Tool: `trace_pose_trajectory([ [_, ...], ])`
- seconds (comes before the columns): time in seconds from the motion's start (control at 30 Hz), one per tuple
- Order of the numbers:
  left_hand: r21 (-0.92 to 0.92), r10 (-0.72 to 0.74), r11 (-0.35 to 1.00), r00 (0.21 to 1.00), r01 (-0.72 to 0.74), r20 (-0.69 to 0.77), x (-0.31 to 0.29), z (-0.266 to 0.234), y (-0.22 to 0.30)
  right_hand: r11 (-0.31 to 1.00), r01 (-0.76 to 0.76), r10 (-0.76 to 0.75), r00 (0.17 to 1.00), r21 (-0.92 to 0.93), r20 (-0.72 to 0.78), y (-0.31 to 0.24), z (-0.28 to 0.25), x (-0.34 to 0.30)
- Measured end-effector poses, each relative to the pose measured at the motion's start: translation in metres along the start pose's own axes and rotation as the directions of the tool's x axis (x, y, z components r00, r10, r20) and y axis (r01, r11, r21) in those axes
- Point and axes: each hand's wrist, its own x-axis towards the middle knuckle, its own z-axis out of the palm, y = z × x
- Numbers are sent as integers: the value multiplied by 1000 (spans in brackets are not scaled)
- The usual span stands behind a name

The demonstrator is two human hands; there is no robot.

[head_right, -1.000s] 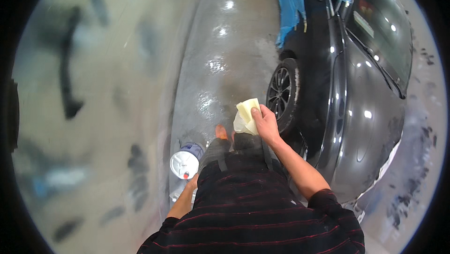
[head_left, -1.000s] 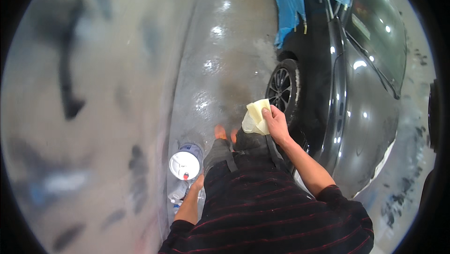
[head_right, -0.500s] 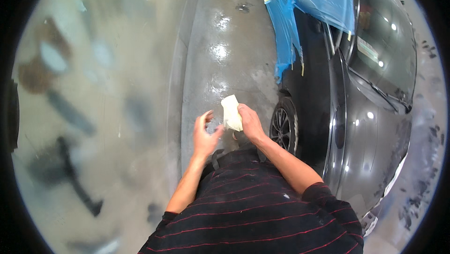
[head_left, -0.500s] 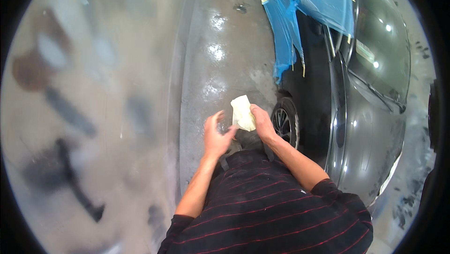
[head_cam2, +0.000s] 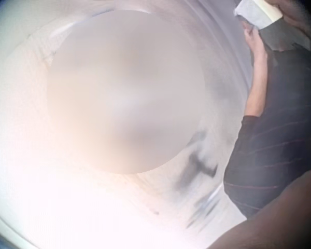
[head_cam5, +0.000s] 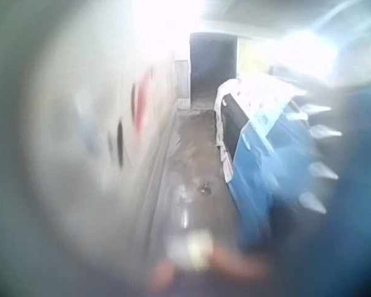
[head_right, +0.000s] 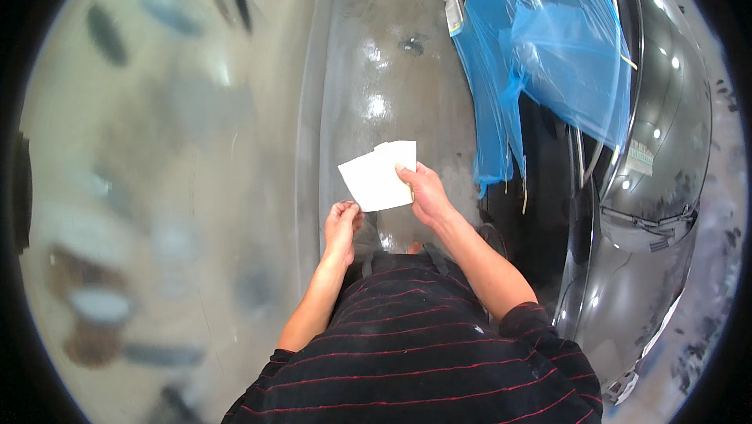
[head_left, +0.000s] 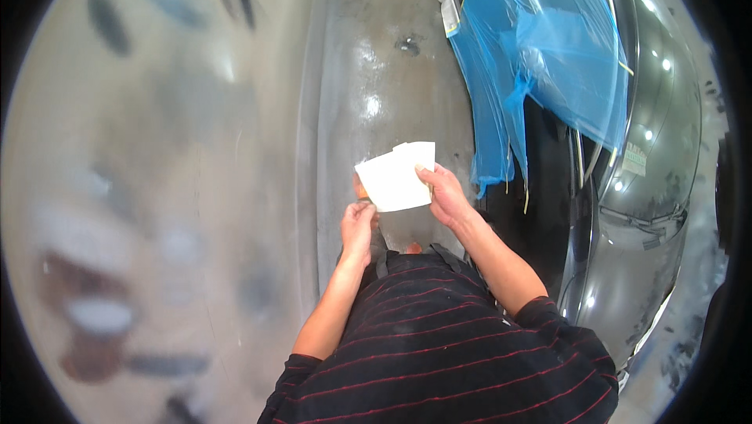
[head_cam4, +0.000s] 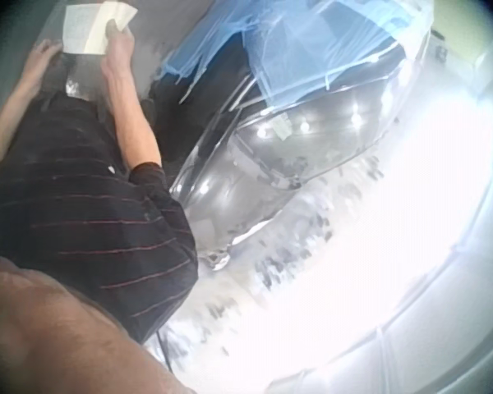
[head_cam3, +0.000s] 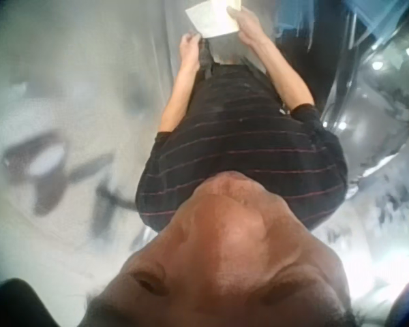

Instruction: The person mixes black paint in a small container using a stir stick, then wipes a masked car door with a cloth to remove dust or residue. The person then picks up a spray gun and wipes it with a cloth.

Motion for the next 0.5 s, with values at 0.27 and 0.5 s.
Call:
trace_pose_trajectory([
  [0.27,401,537,756,841,-517,72,148,21,140,983,166,-175,977,-84,-121,-78,58,131],
  [0.5,745,733,284,638,-604,238,265,-11,202,979,138,-163,973,-152,-164,-119,102,218],
])
